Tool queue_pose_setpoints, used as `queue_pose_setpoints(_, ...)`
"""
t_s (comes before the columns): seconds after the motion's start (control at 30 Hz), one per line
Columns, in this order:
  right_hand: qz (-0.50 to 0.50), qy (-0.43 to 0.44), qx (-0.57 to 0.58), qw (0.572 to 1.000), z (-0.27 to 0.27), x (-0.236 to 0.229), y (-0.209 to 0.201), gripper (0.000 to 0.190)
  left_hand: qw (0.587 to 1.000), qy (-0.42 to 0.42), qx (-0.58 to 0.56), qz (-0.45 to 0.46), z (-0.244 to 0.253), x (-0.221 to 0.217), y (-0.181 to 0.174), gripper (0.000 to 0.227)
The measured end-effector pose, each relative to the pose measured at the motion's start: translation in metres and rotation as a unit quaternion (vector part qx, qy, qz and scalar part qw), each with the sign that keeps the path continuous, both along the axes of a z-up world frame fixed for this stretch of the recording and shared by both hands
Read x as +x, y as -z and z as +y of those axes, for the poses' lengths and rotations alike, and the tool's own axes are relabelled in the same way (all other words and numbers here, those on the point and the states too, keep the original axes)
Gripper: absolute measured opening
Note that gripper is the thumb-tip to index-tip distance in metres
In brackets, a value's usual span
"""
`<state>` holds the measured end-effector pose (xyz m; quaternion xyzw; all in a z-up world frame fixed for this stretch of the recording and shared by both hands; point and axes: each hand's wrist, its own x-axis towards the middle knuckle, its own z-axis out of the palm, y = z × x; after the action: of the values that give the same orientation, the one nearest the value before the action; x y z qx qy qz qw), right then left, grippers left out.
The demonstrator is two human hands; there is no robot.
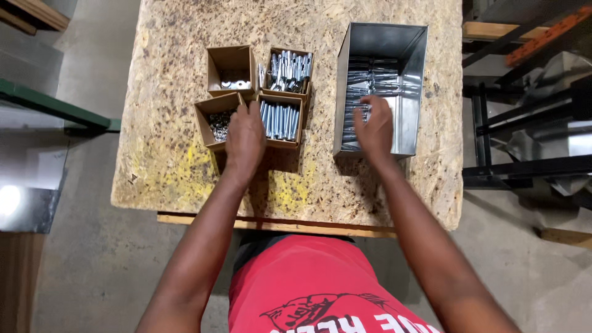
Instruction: The person repeatedly picks a bolt from a cardboard box, threads a nut onto it, and places the assembled fastener into a metal bin. The person repeats this cycle throughout the clip.
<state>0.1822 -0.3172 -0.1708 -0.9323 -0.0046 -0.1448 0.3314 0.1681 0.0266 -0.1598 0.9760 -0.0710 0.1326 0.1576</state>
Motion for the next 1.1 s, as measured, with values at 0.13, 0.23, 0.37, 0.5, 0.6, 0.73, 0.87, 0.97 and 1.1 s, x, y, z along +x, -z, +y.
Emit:
queue_pose_setpoints(0.13, 0.007, -0.024, 0.093, 0.995, 0.077, -0.047, -0.03, 0.021, 0.976, 0.008, 0.216, 0.014, -0.011, 0.008, -0.006, 0.027)
queue_pose_setpoints(0.23, 0.062, -0.035, 0.147, 0.987, 0.12, -0.064, -0.039, 0.024, 0.951, 0.0, 0.297, -0.084, -0.021, 0.022, 0.032, 0.014)
queue_pose_setpoints(0.37, 0.141, -0.03, 0.236, 0.961, 0.155, -0.068, -0.04, 0.025, 0.943, 0.03, 0.329, 0.045, -0.03, 0.051, 0.054, 0.025)
queue_pose_setpoints(0.5, 0.197, -0.011, 0.285, 0.938, 0.169, -0.069, -0.027, 0.025, 0.954, 0.004, 0.293, 0.069, -0.033, 0.063, 0.059, 0.01)
queue_pose_setpoints(0.6, 0.22, 0.005, 0.305, 0.927, 0.176, -0.068, -0.025, 0.028, 0.974, -0.026, 0.222, 0.038, -0.038, 0.05, 0.036, 0.014)
queue_pose_setpoints(0.73, 0.24, 0.043, 0.497, 0.833, 0.19, -0.066, -0.043, 0.037, 0.976, -0.015, -0.033, 0.214, -0.027, 0.023, -0.064, 0.05)
queue_pose_setpoints(0.87, 0.218, 0.064, 0.689, 0.689, 0.189, -0.061, -0.037, 0.036, 0.784, -0.003, -0.316, 0.535, -0.024, -0.015, -0.178, 0.094)
queue_pose_setpoints(0.97, 0.158, 0.099, 0.698, 0.692, 0.166, -0.054, 0.038, 0.029, 0.93, 0.23, -0.1, 0.268, -0.033, -0.013, -0.106, 0.028)
queue_pose_setpoints(1.1, 0.136, 0.09, 0.714, 0.681, 0.16, -0.066, 0.003, 0.028, 0.935, 0.237, -0.208, 0.16, -0.048, 0.051, -0.063, 0.022)
